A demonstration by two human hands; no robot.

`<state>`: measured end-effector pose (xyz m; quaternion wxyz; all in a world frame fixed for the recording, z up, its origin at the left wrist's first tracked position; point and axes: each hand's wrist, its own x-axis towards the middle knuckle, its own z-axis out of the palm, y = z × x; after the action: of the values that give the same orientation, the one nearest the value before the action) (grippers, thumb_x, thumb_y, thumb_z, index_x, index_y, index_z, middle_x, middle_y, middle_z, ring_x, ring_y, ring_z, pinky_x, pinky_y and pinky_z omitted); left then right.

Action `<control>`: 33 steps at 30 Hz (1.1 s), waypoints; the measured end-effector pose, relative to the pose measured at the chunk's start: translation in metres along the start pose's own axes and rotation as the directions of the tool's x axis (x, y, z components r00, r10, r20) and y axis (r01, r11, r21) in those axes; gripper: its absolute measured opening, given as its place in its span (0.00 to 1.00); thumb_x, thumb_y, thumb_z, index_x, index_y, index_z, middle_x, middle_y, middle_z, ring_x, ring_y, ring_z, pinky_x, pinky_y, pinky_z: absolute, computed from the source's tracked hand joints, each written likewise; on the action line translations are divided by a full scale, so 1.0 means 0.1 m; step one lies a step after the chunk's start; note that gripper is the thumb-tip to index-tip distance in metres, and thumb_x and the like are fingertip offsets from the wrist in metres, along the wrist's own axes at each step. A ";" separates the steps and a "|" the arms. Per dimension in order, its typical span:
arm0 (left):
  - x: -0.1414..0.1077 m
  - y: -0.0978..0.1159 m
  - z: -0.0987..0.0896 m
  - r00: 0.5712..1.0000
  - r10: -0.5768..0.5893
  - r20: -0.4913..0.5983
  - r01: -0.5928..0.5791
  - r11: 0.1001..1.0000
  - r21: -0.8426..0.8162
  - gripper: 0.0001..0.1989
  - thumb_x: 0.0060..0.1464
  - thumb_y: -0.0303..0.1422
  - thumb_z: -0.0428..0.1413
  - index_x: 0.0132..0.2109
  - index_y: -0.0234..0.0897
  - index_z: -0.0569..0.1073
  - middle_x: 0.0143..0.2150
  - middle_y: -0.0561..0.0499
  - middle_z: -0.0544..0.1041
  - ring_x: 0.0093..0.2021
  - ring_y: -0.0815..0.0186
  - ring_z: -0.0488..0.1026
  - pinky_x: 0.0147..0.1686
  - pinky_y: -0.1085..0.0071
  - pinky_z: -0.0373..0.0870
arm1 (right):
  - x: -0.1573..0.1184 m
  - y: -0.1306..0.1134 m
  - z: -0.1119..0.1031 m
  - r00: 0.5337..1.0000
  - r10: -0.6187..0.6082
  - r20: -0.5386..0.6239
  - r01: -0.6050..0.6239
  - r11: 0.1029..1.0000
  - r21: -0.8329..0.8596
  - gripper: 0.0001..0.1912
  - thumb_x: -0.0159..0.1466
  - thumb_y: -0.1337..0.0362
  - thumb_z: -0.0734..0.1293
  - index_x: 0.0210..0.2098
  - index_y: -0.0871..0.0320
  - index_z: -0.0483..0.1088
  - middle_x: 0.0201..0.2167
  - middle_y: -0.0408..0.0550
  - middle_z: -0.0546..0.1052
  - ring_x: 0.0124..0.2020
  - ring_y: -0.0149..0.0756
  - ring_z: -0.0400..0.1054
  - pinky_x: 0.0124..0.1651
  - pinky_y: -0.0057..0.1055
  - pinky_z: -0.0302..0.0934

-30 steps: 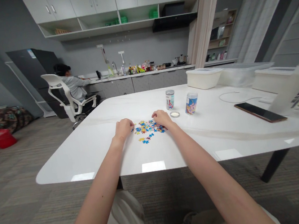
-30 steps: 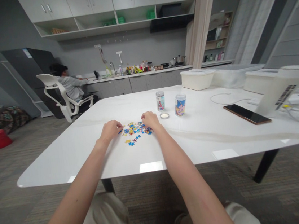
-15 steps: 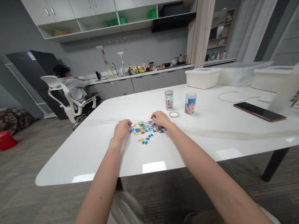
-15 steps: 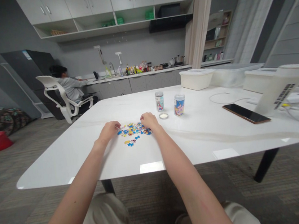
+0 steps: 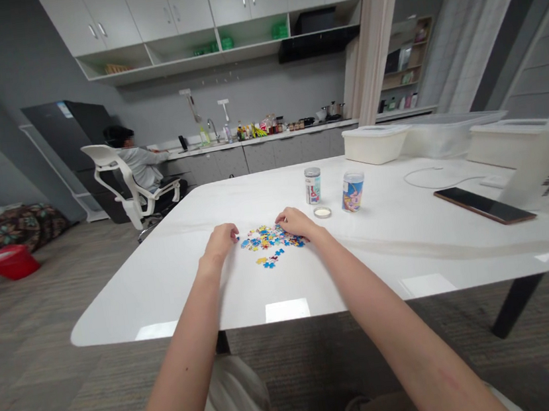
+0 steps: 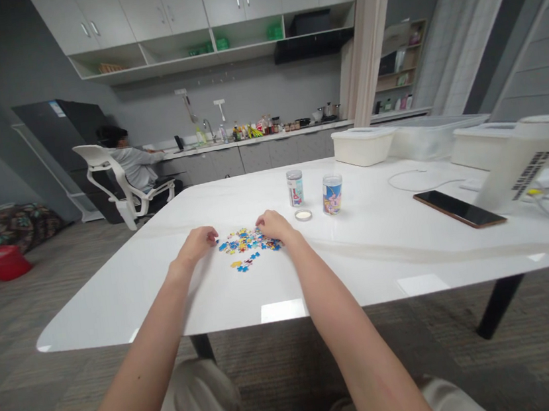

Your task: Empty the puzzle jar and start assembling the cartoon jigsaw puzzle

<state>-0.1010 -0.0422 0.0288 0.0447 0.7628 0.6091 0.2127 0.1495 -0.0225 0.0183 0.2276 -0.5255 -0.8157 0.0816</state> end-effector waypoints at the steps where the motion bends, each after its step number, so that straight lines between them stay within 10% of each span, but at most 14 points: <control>1: 0.00 0.01 0.00 1.000 0.008 0.016 -0.008 1.000 -0.009 0.09 0.42 0.23 0.56 0.33 0.37 0.76 0.30 0.50 0.78 0.35 0.62 0.75 0.38 0.70 0.70 | 0.00 -0.01 0.01 0.999 -0.038 0.010 0.038 0.999 0.003 0.14 0.61 0.68 0.64 0.42 0.59 0.79 0.43 0.53 0.78 0.43 0.35 0.71 0.48 0.25 0.60; 18: -0.02 0.23 -0.01 0.989 0.111 0.098 -0.087 0.970 -0.229 0.06 0.41 0.29 0.63 0.31 0.35 0.76 0.29 0.50 0.79 0.32 0.64 0.75 0.35 0.71 0.71 | 0.01 0.04 0.02 0.999 -0.019 -0.026 0.021 0.997 0.070 0.10 0.59 0.66 0.68 0.39 0.59 0.80 0.42 0.51 0.78 0.41 0.34 0.71 0.46 0.25 0.61; 24: -0.03 0.25 -0.02 0.991 0.099 0.086 -0.080 0.977 -0.196 0.04 0.43 0.29 0.61 0.31 0.35 0.76 0.27 0.51 0.78 0.31 0.64 0.75 0.36 0.71 0.71 | 0.03 0.05 0.02 0.987 0.134 -0.088 -0.104 0.954 0.282 0.10 0.61 0.67 0.66 0.39 0.59 0.79 0.36 0.47 0.81 0.39 0.32 0.74 0.44 0.24 0.63; 33: -0.04 0.26 -0.01 0.995 0.069 0.070 -0.056 0.984 -0.171 0.03 0.44 0.28 0.59 0.31 0.35 0.76 0.27 0.51 0.78 0.31 0.65 0.76 0.35 0.71 0.71 | 0.02 0.15 0.04 0.965 0.246 -0.089 -0.228 0.958 0.177 0.09 0.58 0.68 0.67 0.37 0.58 0.79 0.37 0.48 0.81 0.40 0.34 0.74 0.44 0.25 0.64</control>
<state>-0.0787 -0.0525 0.0369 0.1256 0.7824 0.5625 0.2359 0.1590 -0.0136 0.0099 0.3035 -0.6026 -0.7234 0.1464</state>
